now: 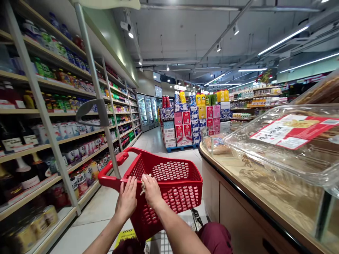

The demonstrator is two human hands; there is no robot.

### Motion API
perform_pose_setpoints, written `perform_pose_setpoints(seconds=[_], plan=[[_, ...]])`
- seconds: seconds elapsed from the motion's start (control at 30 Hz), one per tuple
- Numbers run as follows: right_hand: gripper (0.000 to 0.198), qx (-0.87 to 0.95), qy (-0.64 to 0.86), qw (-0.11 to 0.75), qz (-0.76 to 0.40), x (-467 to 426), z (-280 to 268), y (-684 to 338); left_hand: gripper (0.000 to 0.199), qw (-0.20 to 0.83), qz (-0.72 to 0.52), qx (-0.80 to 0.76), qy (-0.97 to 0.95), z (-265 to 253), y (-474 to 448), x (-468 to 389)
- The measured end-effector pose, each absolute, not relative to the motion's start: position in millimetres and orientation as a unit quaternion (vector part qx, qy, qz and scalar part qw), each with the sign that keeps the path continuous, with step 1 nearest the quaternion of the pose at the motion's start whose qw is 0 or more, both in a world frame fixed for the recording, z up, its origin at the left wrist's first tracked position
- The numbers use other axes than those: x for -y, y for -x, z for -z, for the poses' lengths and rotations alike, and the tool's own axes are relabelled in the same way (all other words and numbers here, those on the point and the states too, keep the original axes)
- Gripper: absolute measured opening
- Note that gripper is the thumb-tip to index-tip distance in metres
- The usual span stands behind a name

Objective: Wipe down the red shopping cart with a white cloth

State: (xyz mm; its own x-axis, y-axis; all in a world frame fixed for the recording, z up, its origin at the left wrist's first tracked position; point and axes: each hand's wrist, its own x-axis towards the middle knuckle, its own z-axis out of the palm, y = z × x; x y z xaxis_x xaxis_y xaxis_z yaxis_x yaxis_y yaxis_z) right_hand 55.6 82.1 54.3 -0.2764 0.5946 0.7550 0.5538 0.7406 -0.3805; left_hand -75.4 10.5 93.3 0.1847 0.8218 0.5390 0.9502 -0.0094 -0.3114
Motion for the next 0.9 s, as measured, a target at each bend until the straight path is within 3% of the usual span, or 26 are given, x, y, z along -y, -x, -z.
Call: perform_pose_setpoints(seconds=[0.2, 0.43, 0.63, 0.83, 0.9], plan=[[0.035, 0.739, 0.485, 0.467, 0.007, -98, -25, -159, 0.062, 0.294, 0.108, 0.644, 0.698, -88, 57, -15], [0.043, 0.803, 0.395, 0.445, 0.026, -94, -28, -133, 0.06, 0.247, 0.079, 0.644, 0.72, -76, 17, -22], [0.043, 0.694, 0.551, 0.461, 0.05, -102, -3, -219, 0.062, 0.245, 0.077, 0.634, 0.729, -72, 8, -24], [0.048, 0.762, 0.471, 0.442, 0.053, -108, 4, -224, 0.063, 0.257, 0.065, 0.619, 0.739, -55, -16, -29], [0.049, 0.734, 0.507, 0.451, 0.044, -111, 6, -242, 0.063, 0.267, 0.064, 0.612, 0.742, -53, -15, -30]])
